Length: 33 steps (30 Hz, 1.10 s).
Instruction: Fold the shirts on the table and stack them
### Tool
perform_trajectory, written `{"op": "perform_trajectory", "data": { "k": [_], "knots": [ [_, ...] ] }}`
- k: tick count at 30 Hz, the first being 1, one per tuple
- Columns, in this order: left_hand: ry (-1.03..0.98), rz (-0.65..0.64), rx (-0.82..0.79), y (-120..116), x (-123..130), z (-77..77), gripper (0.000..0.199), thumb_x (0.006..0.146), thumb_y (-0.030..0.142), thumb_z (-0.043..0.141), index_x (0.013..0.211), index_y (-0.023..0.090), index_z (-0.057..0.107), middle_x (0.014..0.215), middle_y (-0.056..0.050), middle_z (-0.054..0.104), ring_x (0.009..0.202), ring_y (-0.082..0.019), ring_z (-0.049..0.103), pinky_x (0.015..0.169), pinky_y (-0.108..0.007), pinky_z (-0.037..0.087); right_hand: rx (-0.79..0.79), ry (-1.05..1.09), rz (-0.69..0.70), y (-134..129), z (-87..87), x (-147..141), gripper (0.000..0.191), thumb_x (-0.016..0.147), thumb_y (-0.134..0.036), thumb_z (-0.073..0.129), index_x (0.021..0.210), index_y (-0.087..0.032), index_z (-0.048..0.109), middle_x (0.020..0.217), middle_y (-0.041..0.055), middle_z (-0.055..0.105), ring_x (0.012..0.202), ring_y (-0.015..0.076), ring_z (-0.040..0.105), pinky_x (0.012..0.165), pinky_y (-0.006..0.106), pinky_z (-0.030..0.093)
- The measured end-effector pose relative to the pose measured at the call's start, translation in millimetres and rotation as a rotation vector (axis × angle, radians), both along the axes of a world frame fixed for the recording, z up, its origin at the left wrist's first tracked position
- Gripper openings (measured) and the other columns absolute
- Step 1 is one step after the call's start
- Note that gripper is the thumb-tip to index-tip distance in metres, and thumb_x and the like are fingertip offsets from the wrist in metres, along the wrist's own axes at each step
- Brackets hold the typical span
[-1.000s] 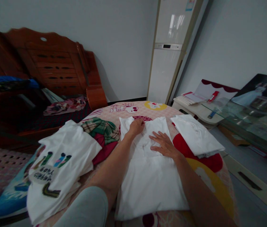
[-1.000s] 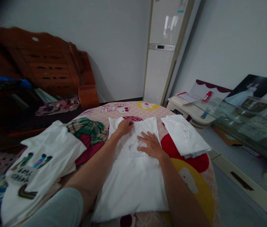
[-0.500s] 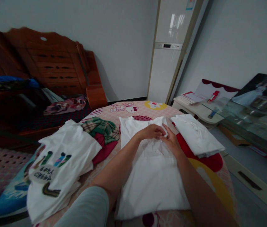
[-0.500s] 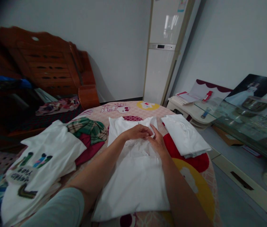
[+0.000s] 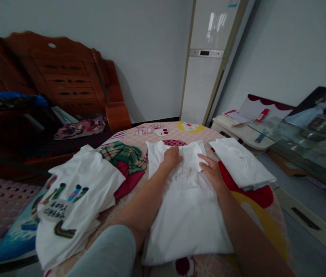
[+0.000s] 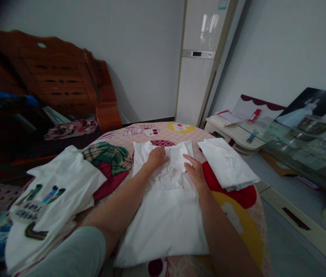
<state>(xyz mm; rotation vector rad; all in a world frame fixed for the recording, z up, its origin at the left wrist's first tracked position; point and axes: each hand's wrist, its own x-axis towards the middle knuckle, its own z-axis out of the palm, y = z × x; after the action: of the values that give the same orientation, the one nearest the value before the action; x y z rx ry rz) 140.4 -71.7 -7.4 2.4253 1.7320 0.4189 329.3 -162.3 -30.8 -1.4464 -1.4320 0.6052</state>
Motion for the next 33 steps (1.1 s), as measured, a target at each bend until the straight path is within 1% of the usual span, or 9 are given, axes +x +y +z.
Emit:
{"op": "perform_trajectory", "data": {
  "k": [5, 9, 12, 15, 21, 24, 27, 31, 33],
  "knots": [
    [0.036, 0.046, 0.025, 0.2, 5.3, -3.6, 0.03, 0.086, 0.026, 0.056, 0.113, 0.012, 0.061, 0.109, -0.018, 0.067, 0.104, -0.029, 0.065, 0.086, -0.035, 0.049, -0.015, -0.03, -0.001, 0.0, 1.0, -1.1, 0.052, 0.078, -0.038, 0.057, 0.124, -0.015, 0.068, 0.109, 0.0102, 0.074, 0.076, 0.0247, 0.066, 0.074, 0.041, 0.055],
    [-0.023, 0.016, 0.043, 1.2, 2.7, -4.4, 0.024, 0.087, 0.018, 0.052, 0.108, 0.014, 0.063, 0.106, -0.015, 0.069, 0.103, -0.028, 0.065, 0.086, -0.035, 0.049, 0.003, -0.035, -0.003, -0.4, 2.7, -1.5, 0.051, 0.077, -0.036, 0.057, 0.121, -0.015, 0.069, 0.113, 0.0097, 0.073, 0.088, 0.0263, 0.067, 0.08, 0.039, 0.054],
    [-0.097, -0.016, 0.085, -0.9, 2.5, -1.8, 0.023, 0.086, 0.019, 0.054, 0.106, 0.017, 0.064, 0.102, -0.011, 0.07, 0.102, -0.026, 0.064, 0.085, -0.033, 0.049, 0.01, -0.038, 0.005, -0.8, 2.9, -1.5, 0.051, 0.078, -0.036, 0.056, 0.122, -0.013, 0.069, 0.114, 0.0108, 0.073, 0.098, 0.0282, 0.065, 0.085, 0.039, 0.053],
    [-0.146, -0.058, 0.105, -4.8, 5.6, -1.0, 0.024, 0.084, 0.018, 0.054, 0.106, 0.018, 0.064, 0.101, -0.01, 0.07, 0.1, -0.025, 0.065, 0.084, -0.033, 0.049, 0.013, -0.039, 0.003, -1.2, 2.7, -1.9, 0.051, 0.078, -0.035, 0.056, 0.123, -0.014, 0.068, 0.116, 0.0105, 0.072, 0.099, 0.0277, 0.065, 0.086, 0.039, 0.053],
    [-0.147, -0.142, 0.048, -5.0, 7.4, -5.9, 0.021, 0.08, 0.016, 0.056, 0.098, 0.018, 0.067, 0.1, -0.008, 0.071, 0.094, -0.022, 0.064, 0.082, -0.031, 0.048, -0.005, -0.034, -0.003, -1.6, 3.5, -2.8, 0.052, 0.077, -0.033, 0.056, 0.124, -0.013, 0.068, 0.117, 0.0104, 0.072, 0.097, 0.0277, 0.066, 0.086, 0.04, 0.054],
    [-0.213, -0.185, 0.013, 3.9, -0.3, -3.8, 0.016, 0.084, 0.023, 0.055, 0.089, 0.016, 0.069, 0.091, -0.006, 0.072, 0.085, -0.019, 0.064, 0.078, -0.028, 0.048, -0.002, -0.026, 0.002, -1.4, 3.7, -2.3, 0.051, 0.077, -0.033, 0.057, 0.123, -0.013, 0.069, 0.12, 0.0109, 0.071, 0.102, 0.0283, 0.065, 0.089, 0.04, 0.053],
    [-0.287, -0.153, 0.022, 17.5, -16.3, -3.5, 0.026, 0.091, 0.029, 0.049, 0.082, 0.015, 0.07, 0.085, -0.007, 0.071, 0.08, -0.018, 0.064, 0.079, -0.029, 0.048, 0.011, -0.019, 0.001, -0.7, 2.6, -1.6, 0.051, 0.077, -0.033, 0.058, 0.122, -0.013, 0.069, 0.122, 0.0114, 0.07, 0.109, 0.0291, 0.063, 0.093, 0.04, 0.052],
    [-0.302, -0.121, 0.093, 31.2, -38.8, -13.4, 0.016, 0.083, 0.02, 0.059, 0.091, 0.013, 0.07, 0.102, -0.011, 0.071, 0.099, -0.022, 0.063, 0.094, -0.034, 0.046, 0.033, -0.008, 0.011, 0.8, -0.1, -0.7, 0.049, 0.076, -0.033, 0.059, 0.119, -0.015, 0.071, 0.121, 0.0102, 0.071, 0.11, 0.0283, 0.064, 0.095, 0.04, 0.05],
    [-0.306, -0.122, 0.106, 33.3, -44.4, -18.7, 0.018, 0.079, 0.019, 0.063, 0.094, 0.015, 0.07, 0.106, -0.011, 0.07, 0.104, -0.023, 0.062, 0.099, -0.037, 0.044, 0.041, 0.002, 0.015, 1.3, -1.1, -0.3, 0.047, 0.075, -0.033, 0.059, 0.118, -0.016, 0.072, 0.121, 0.0096, 0.071, 0.11, 0.028, 0.064, 0.096, 0.039, 0.05]
  ]
}}
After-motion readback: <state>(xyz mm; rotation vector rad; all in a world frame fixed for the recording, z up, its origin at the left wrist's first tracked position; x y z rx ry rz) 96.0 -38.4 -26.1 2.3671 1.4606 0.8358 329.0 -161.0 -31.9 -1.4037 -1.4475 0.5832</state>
